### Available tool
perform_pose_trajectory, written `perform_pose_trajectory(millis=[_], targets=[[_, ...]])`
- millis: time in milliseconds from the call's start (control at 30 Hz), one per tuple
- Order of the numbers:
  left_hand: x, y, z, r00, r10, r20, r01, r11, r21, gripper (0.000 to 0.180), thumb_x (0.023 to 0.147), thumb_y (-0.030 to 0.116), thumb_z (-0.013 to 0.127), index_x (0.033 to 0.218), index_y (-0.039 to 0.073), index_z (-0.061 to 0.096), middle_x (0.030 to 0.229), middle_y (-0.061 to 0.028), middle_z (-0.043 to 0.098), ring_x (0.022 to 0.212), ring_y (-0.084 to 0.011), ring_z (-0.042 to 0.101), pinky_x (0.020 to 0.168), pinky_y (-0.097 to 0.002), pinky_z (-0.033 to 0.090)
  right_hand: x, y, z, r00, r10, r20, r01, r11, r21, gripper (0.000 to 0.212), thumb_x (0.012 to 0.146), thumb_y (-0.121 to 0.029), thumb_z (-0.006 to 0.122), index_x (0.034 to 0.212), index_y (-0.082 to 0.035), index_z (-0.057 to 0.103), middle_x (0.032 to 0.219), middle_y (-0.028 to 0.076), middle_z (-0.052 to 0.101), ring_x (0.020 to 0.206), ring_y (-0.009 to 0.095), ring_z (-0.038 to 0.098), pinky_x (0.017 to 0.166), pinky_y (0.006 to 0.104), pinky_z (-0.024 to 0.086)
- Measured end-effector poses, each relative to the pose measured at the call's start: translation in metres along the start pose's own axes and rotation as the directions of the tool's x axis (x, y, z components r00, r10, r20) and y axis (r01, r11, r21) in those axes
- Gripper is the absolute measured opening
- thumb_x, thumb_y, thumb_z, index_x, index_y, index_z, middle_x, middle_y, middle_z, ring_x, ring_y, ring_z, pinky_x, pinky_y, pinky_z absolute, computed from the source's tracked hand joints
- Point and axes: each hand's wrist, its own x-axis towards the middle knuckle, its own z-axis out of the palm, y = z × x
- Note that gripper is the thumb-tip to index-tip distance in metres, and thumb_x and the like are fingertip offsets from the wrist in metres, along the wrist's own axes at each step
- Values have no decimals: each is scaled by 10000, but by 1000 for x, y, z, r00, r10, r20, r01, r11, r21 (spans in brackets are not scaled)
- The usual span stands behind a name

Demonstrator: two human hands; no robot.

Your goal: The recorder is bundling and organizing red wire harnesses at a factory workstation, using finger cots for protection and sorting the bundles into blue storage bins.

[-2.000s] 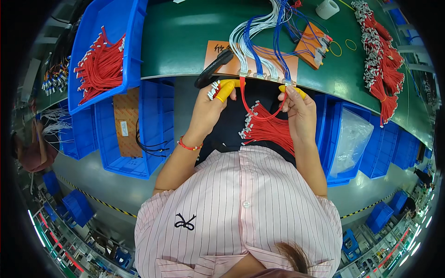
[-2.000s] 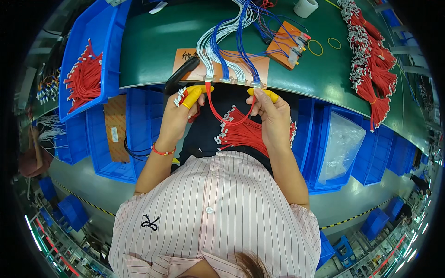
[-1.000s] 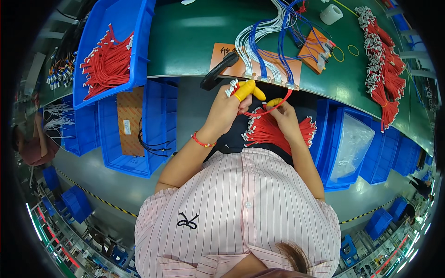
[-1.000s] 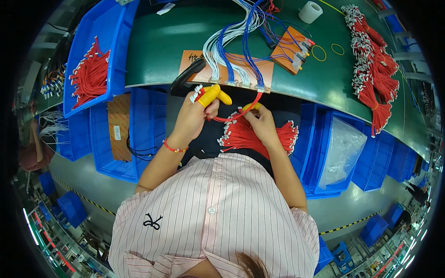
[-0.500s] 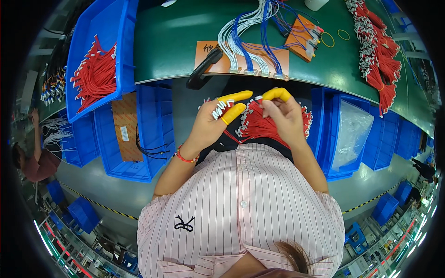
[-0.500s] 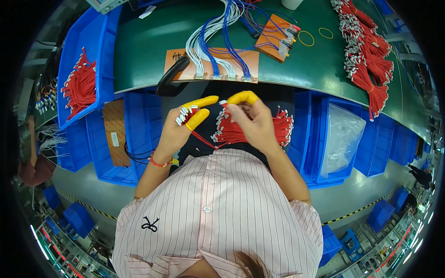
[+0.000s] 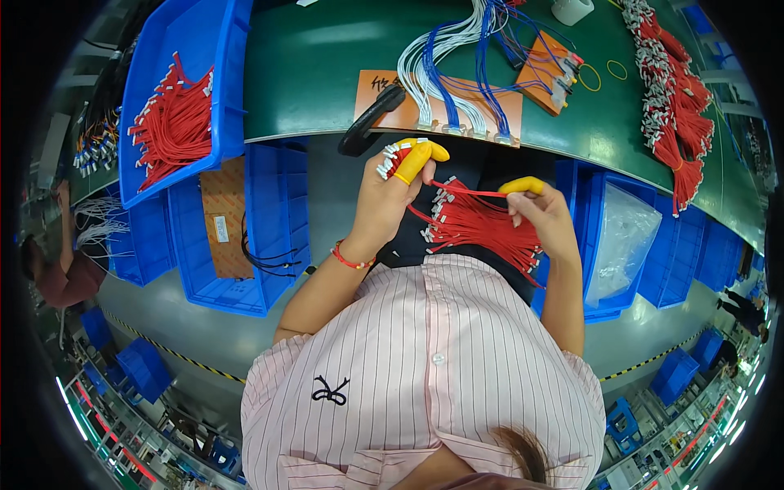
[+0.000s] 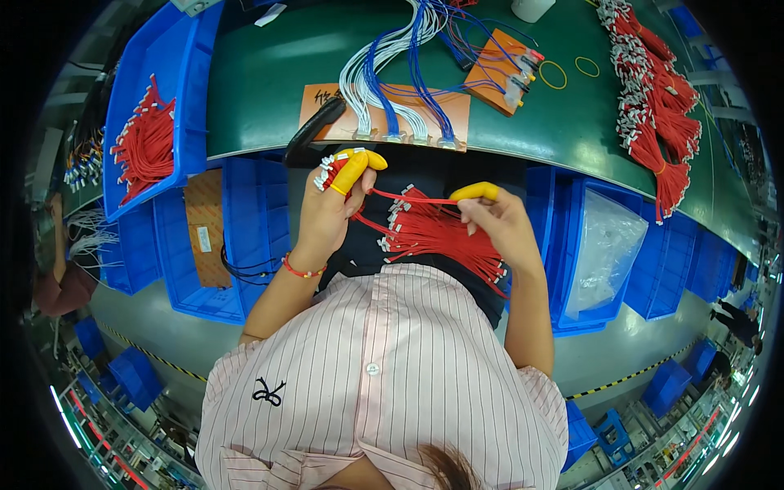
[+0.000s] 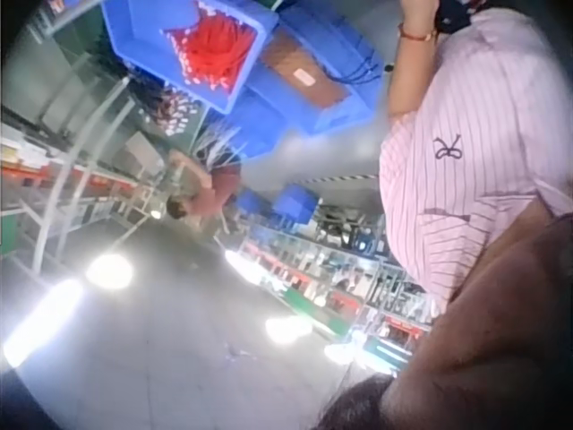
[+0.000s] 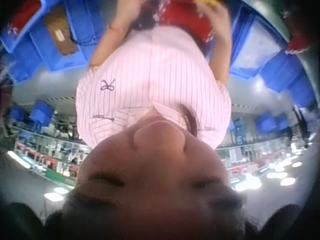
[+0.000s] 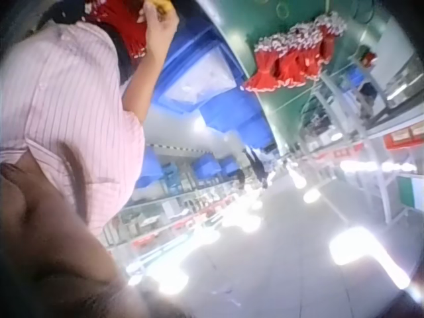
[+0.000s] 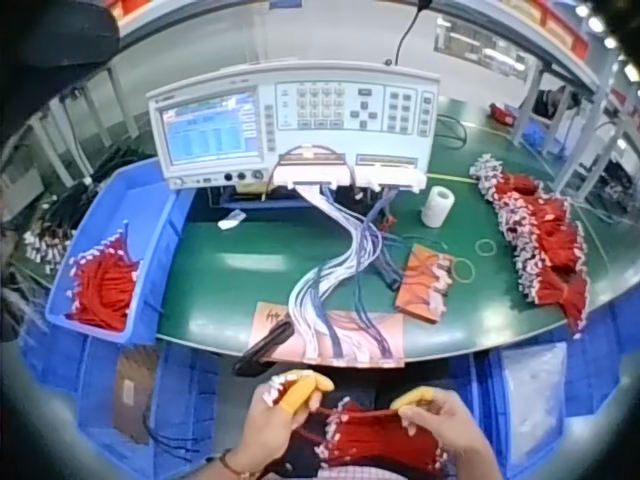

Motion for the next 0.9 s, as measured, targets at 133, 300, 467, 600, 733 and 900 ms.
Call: perform_pose_trajectory(millis=[133,300,467,600,733,900], targets=[[5,-3,0,994,-60,-92,60,998,3,193,971,137,543,1010,-17,653,712,29,557,508,11,363,442,-178,234,1,10,-6,996,-74,-41,85,860,504,165,898,-64,619,1045,3,651,771,36,615,655,106,562,651,256,487],[11,-3,2,993,-25,-119,33,997,64,241,999,174,512,978,-30,639,651,41,478,466,7,283,424,-181,205,8,3,14,988,-156,0,116,734,670,175,904,-72,613,1059,4,643,829,53,626,726,117,581,695,276,504],[10,0,3,993,0,-116,7,998,57,220,991,166,519,946,-16,636,639,36,486,467,5,290,427,-183,207,13,2,35,999,-53,-2,49,918,393,187,900,-41,620,1076,18,640,972,45,595,785,102,552,731,241,469],[10,2,2,996,5,-89,-3,1000,22,214,986,163,523,943,-14,637,632,34,492,466,1,295,428,-185,213,13,5,56,979,-185,85,198,966,-168,284,837,-42,700,1113,-6,644,1007,0,553,863,80,494,726,186,389],[10,0,3,992,-14,-128,12,1000,-14,216,982,157,522,948,-19,643,633,32,495,467,0,298,430,-184,216,13,-11,80,856,-451,252,491,560,-667,332,785,-203,751,1067,-49,666,1039,80,578,989,222,516,967,387,314],[12,1,7,990,-24,-136,18,999,-49,226,983,142,511,968,-39,645,637,31,494,474,1,302,433,-180,217,20,-1,88,829,-422,366,543,457,-705,230,831,-195,705,1010,-52,682,972,81,618,1040,255,532,1035,427,280]])
